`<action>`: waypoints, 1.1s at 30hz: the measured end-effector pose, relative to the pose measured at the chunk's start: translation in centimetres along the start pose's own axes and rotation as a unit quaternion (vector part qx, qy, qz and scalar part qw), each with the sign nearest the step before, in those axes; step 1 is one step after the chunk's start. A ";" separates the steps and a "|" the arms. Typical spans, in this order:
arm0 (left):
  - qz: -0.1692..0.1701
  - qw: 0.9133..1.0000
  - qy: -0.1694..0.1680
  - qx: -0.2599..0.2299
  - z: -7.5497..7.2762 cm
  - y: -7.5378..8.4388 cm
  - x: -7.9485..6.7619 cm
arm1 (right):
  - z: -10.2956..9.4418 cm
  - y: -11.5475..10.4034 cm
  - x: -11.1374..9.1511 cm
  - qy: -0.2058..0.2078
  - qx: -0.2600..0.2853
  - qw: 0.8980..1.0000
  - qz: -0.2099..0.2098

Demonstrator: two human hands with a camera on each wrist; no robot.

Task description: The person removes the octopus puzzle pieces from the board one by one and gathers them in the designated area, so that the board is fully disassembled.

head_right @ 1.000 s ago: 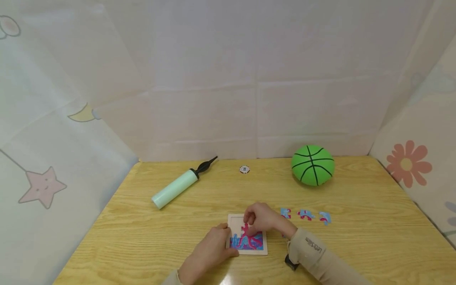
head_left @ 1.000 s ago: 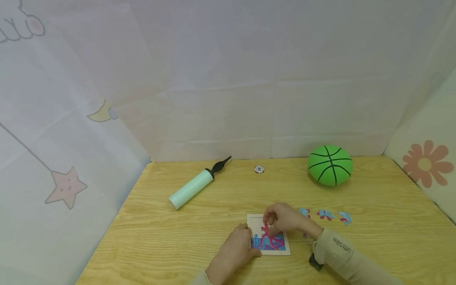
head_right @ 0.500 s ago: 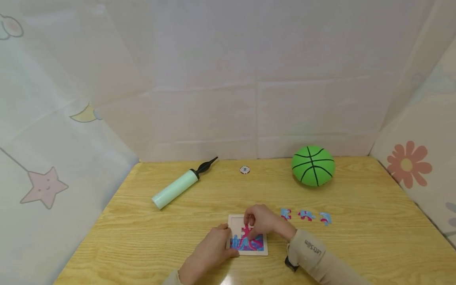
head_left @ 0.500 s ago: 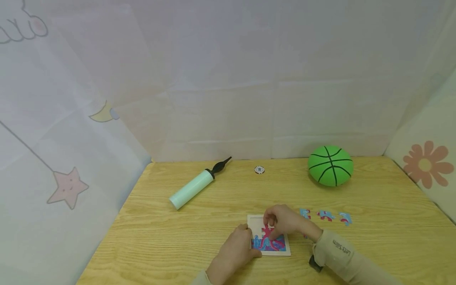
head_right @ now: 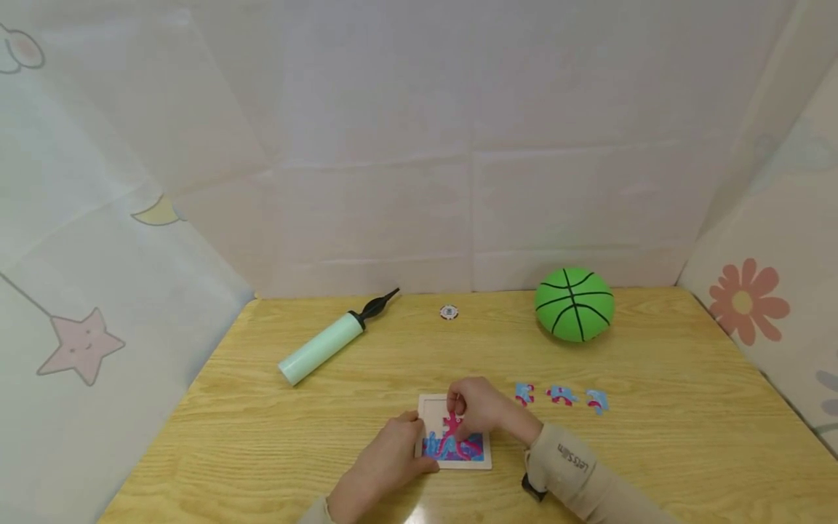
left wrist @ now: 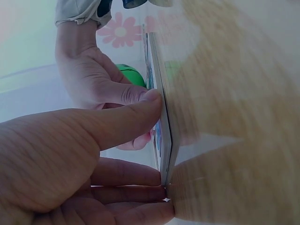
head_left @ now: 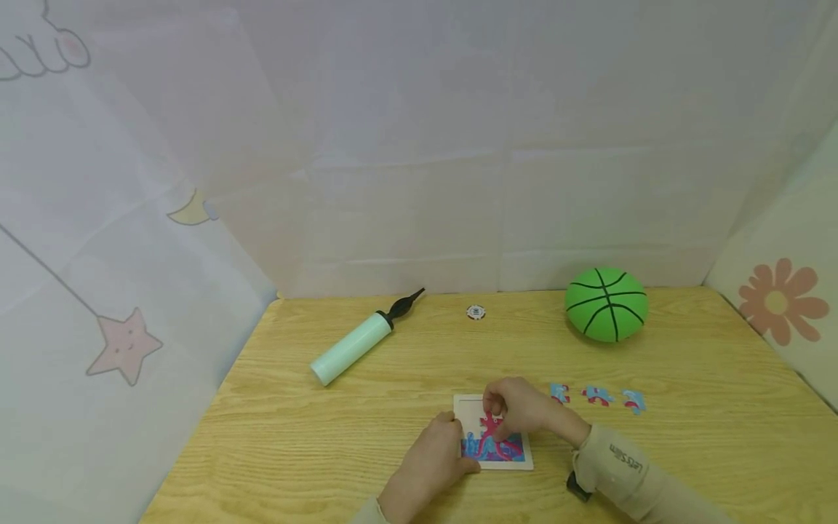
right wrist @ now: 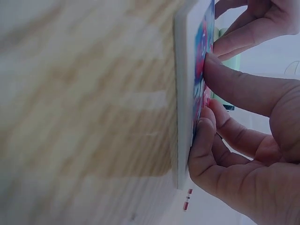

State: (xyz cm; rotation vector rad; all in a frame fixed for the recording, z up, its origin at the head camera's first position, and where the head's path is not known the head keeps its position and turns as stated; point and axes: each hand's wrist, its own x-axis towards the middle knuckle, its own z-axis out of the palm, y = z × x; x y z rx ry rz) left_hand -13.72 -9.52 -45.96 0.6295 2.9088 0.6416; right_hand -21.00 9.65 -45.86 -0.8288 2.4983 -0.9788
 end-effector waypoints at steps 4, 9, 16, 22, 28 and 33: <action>0.003 1.000 0.001 0.000 0.0 -0.1 0.0 | 0.1 0.0 0.0 0.003 -0.005 1.000 -0.003; 0.005 1.000 0.004 0.003 0.0 -0.1 0.1 | 0.1 0.0 0.1 0.005 -0.009 1.000 0.000; 0.002 1.000 0.001 0.004 0.1 -0.1 0.2 | 0.2 0.4 -0.1 0.013 0.011 1.000 -0.005; 0.000 1.000 0.006 0.001 0.2 -0.1 0.1 | 0.1 1.0 -0.2 0.003 0.066 0.998 -0.017; 0.000 1.000 0.016 0.007 0.5 -0.2 0.1 | -0.4 1.0 -0.3 -0.006 0.102 0.995 -0.004; 0.002 1.000 0.016 0.002 0.4 -0.2 0.1 | -0.6 1.0 -0.4 -0.005 0.133 0.991 -0.004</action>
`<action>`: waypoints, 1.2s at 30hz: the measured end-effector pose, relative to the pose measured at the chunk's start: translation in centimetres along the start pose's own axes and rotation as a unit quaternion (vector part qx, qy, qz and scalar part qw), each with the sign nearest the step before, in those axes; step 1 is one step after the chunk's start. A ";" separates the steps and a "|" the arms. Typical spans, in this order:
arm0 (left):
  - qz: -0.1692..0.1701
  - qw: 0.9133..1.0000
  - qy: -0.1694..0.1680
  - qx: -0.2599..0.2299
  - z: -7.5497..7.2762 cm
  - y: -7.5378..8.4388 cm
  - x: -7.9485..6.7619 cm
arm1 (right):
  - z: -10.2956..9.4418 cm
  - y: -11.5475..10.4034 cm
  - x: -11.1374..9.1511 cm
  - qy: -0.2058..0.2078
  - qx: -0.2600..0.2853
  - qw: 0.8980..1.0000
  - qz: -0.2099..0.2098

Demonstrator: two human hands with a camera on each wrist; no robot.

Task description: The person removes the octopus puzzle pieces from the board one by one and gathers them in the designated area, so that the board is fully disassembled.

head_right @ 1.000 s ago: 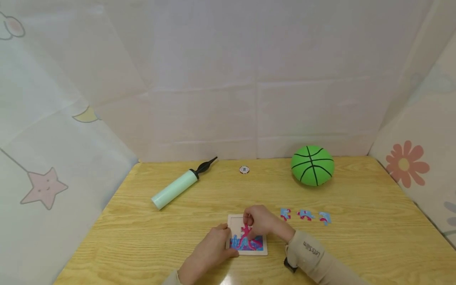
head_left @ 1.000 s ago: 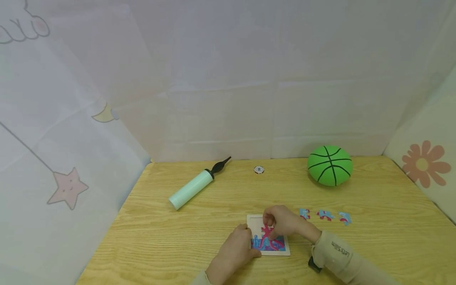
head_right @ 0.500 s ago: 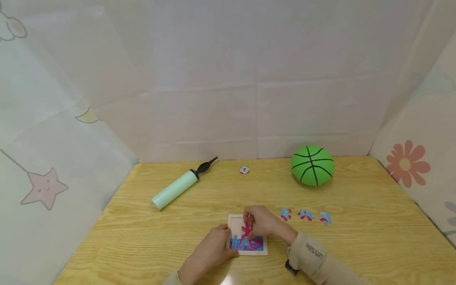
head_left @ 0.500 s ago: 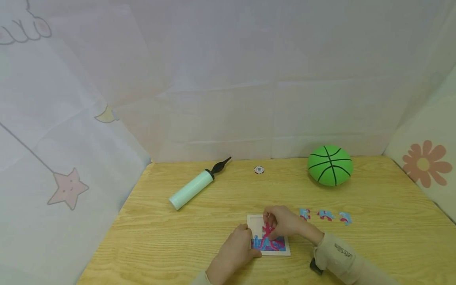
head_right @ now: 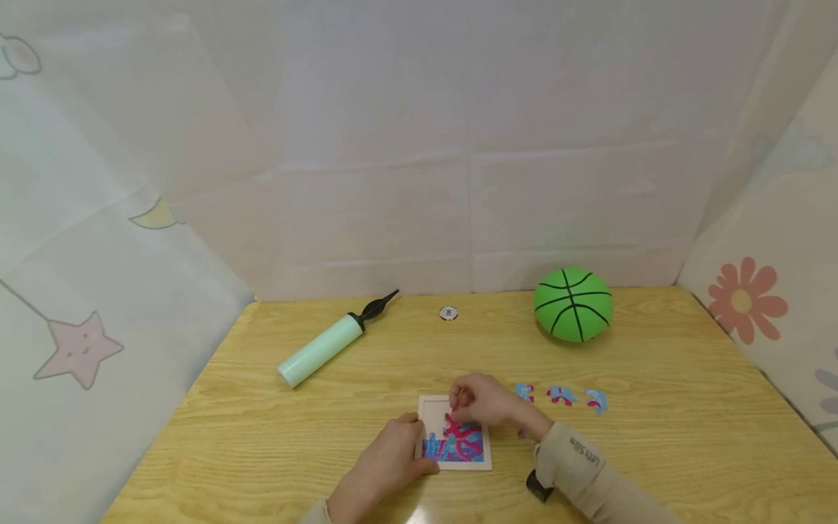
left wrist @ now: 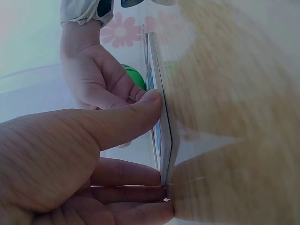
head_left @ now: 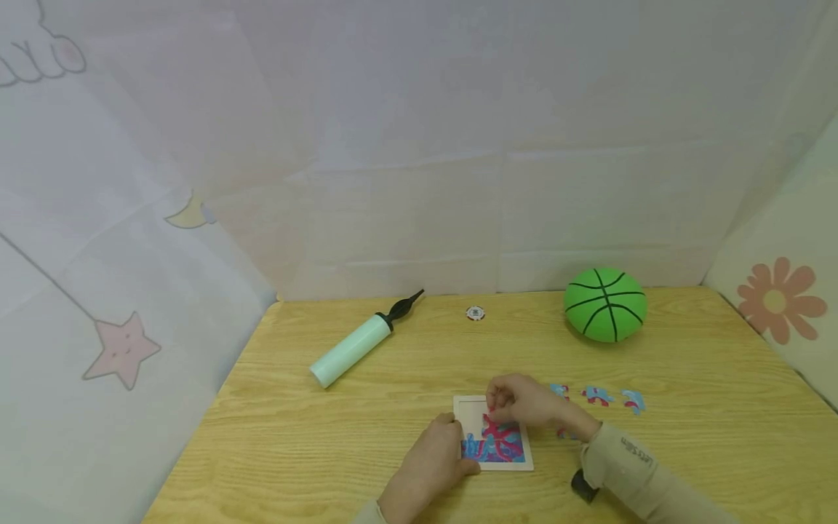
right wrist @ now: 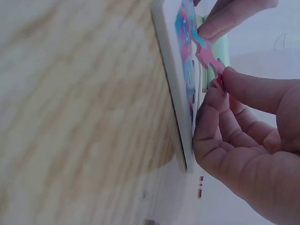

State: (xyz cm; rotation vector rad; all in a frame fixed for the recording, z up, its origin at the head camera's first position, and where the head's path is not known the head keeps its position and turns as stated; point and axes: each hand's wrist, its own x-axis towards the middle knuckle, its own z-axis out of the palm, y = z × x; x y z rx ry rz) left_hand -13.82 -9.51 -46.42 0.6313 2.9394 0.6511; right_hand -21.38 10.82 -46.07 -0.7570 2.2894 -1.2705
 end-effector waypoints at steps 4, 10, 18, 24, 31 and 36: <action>0.001 1.000 -0.004 -0.009 0.0 0.0 0.0 | -0.4 0.2 -0.2 0.009 0.001 1.000 -0.005; -0.010 1.000 -0.013 -0.006 -0.1 0.0 0.1 | -1.4 0.7 -0.8 0.019 -0.016 0.999 -0.029; -0.017 1.000 -0.010 -0.007 0.0 0.1 0.2 | -3.3 1.4 -2.6 0.031 0.003 0.999 -0.027; -0.016 1.000 -0.016 -0.011 -0.1 0.2 0.2 | -5.0 2.2 -4.4 0.032 0.015 0.999 -0.020; -0.021 0.999 -0.023 -0.009 -0.2 0.2 0.2 | -6.5 2.7 -6.0 0.034 0.027 0.999 -0.017; -0.023 0.999 -0.025 -0.011 -0.2 0.2 0.1 | -7.4 3.1 -7.1 0.041 0.020 0.999 -0.015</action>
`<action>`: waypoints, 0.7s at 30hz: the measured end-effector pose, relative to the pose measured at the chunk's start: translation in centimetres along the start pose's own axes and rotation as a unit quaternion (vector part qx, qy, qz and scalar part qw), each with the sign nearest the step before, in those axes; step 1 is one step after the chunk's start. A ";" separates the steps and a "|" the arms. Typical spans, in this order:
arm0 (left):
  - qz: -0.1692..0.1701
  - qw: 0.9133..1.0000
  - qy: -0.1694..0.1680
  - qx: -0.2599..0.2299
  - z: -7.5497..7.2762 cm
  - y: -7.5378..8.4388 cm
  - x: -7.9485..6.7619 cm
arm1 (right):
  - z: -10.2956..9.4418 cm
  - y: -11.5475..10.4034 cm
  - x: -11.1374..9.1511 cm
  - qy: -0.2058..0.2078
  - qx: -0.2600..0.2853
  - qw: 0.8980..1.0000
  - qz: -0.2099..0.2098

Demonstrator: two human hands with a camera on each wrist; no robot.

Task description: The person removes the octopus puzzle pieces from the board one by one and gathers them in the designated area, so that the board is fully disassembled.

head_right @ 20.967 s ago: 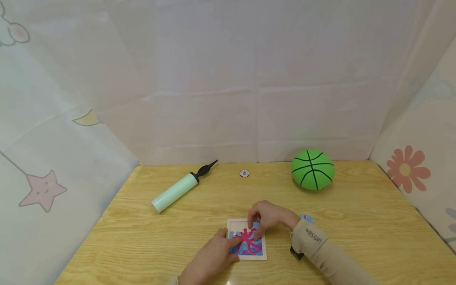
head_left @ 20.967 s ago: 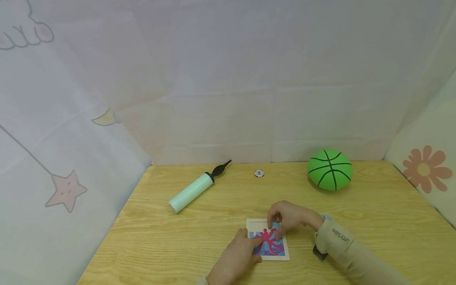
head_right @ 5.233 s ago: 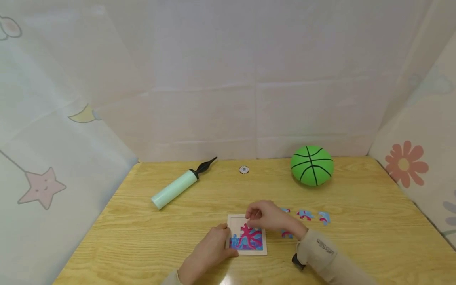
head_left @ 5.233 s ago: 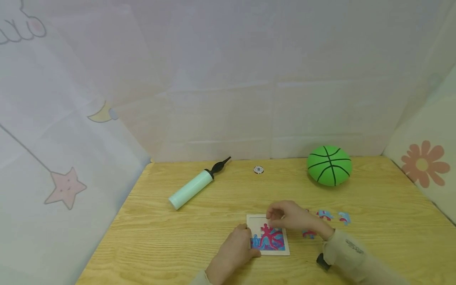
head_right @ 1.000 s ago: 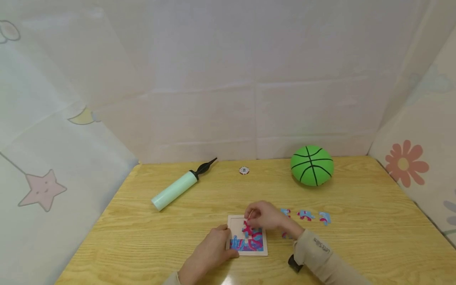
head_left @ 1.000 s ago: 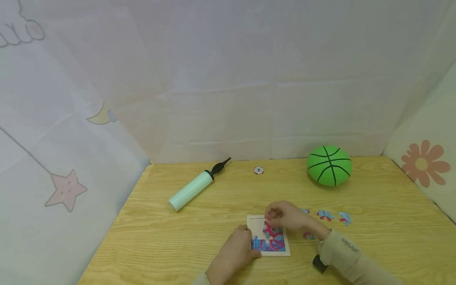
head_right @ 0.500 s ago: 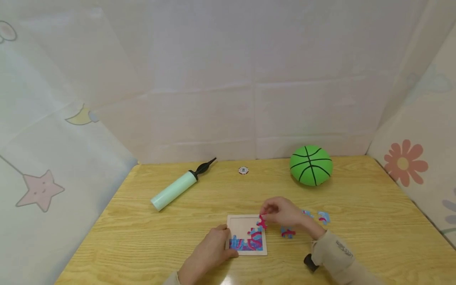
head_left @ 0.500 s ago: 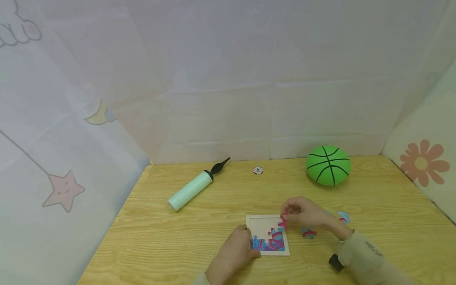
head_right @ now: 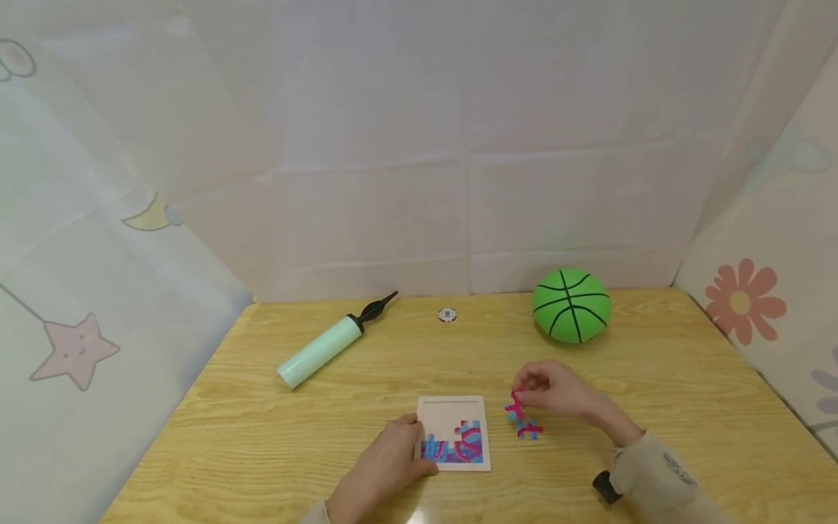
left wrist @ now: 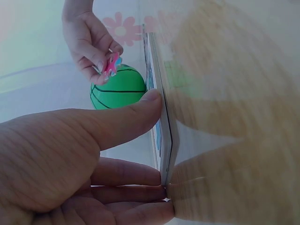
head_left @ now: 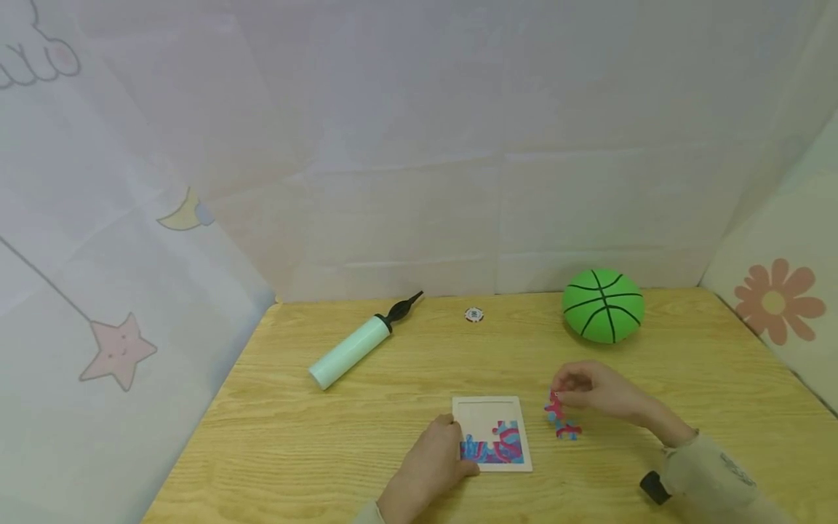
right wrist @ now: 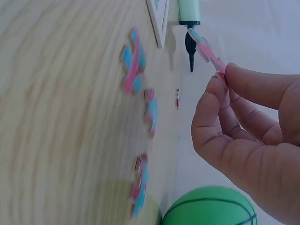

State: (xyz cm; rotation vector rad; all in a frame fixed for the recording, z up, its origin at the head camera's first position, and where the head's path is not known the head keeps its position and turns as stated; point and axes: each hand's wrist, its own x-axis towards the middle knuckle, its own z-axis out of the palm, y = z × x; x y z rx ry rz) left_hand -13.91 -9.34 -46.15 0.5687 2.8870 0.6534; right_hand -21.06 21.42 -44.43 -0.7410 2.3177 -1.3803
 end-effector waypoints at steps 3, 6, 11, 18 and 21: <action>0.001 1.000 0.003 0.003 0.1 0.0 0.0 | -0.6 0.7 -0.9 0.000 -0.012 1.000 -0.002; 0.003 1.000 0.004 0.007 0.1 0.1 -0.1 | -1.1 1.7 -1.8 -0.006 -0.012 1.000 0.002; 0.007 1.000 0.001 0.009 0.1 0.0 -0.1 | -2.0 2.8 -3.2 -0.030 0.006 0.999 0.023; 0.007 1.000 0.001 0.012 -0.1 0.2 0.0 | -2.9 3.3 -4.1 -0.054 -0.012 0.998 0.034; 0.005 1.000 0.001 0.015 -0.1 0.2 0.0 | -2.7 3.2 -4.0 -0.044 -0.050 0.997 0.036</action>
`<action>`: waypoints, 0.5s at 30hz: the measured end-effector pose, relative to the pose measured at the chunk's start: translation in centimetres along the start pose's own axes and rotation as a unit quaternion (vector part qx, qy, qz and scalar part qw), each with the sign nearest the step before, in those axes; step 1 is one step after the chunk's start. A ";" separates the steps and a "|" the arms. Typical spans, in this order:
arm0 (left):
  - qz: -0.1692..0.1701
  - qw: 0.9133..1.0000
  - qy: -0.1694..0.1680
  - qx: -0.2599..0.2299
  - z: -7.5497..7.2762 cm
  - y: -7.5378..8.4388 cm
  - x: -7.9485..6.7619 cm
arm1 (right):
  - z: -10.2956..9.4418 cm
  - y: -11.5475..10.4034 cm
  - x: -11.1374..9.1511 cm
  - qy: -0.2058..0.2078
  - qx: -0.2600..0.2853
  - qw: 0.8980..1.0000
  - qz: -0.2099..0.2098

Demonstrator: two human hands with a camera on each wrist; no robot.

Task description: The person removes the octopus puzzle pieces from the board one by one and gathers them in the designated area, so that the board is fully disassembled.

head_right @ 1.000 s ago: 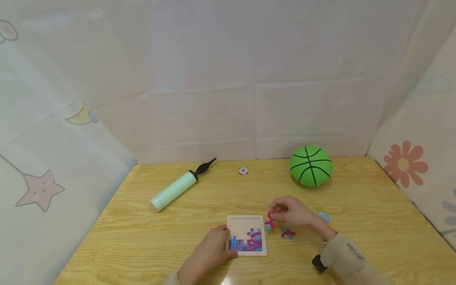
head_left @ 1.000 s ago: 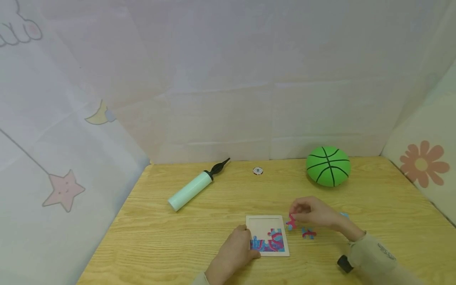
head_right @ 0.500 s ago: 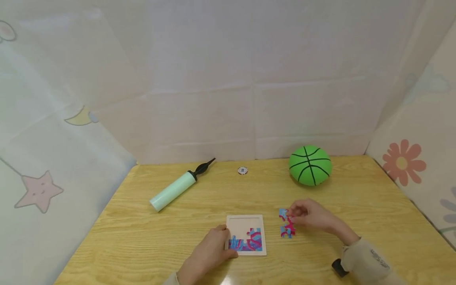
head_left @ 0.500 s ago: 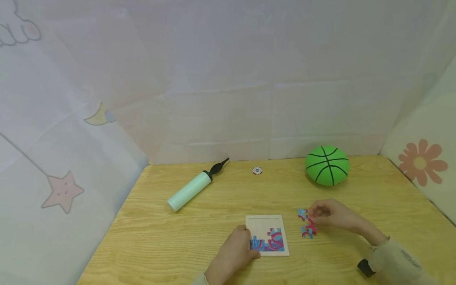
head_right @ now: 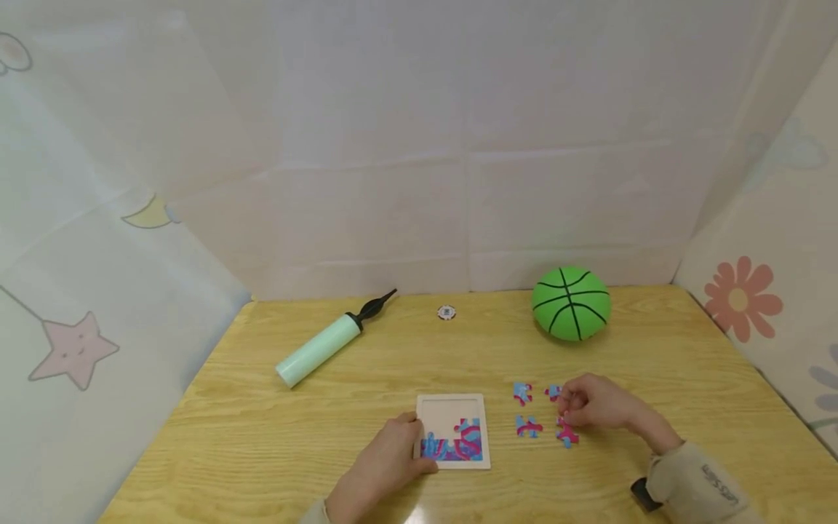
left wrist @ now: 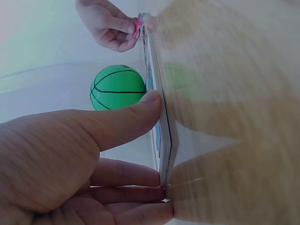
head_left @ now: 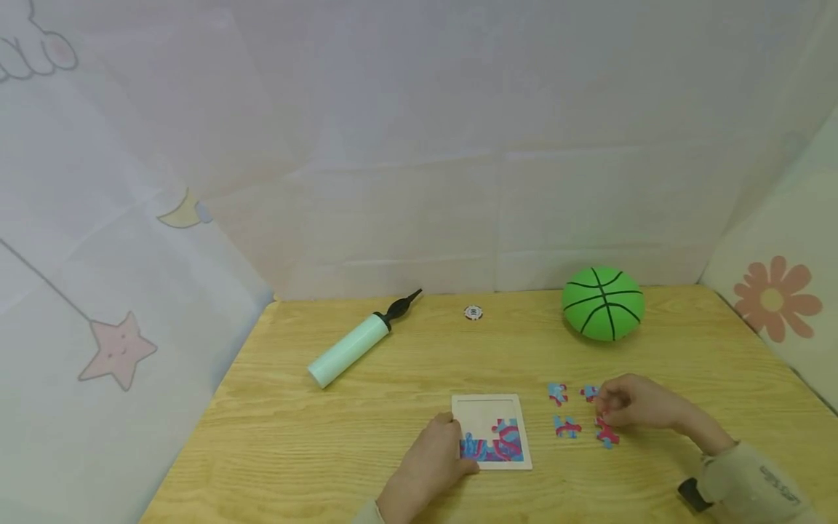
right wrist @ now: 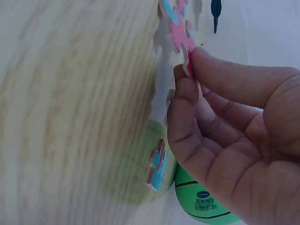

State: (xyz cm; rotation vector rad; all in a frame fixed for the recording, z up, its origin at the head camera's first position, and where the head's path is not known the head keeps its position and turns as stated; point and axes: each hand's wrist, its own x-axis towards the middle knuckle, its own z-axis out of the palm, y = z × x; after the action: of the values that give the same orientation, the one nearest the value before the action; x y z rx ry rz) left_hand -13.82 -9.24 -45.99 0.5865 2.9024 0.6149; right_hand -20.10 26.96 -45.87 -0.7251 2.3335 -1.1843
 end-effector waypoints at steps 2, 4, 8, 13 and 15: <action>-0.001 1.000 -0.001 0.001 0.0 0.0 0.0 | 0.2 -0.1 0.1 0.011 -0.032 0.999 0.001; -0.001 1.000 -0.003 -0.001 0.0 0.0 0.0 | 0.4 -0.3 0.1 0.022 -0.062 0.998 0.001; -0.001 1.000 -0.003 -0.004 0.0 0.0 0.0 | 0.6 -0.6 0.2 0.034 -0.098 0.995 -0.003; 0.004 1.000 0.003 -0.003 0.0 -0.1 0.0 | 0.7 -0.6 0.4 0.037 -0.122 0.992 0.002; 0.005 1.000 0.004 -0.002 0.0 -0.1 -0.1 | 0.8 -0.6 0.5 0.040 -0.126 0.991 0.002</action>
State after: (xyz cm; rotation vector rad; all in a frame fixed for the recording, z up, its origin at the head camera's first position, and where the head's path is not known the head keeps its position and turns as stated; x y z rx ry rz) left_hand -13.78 -9.33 -46.06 0.5994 2.9058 0.6253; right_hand -19.90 25.90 -45.89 -0.7678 2.5800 -0.9406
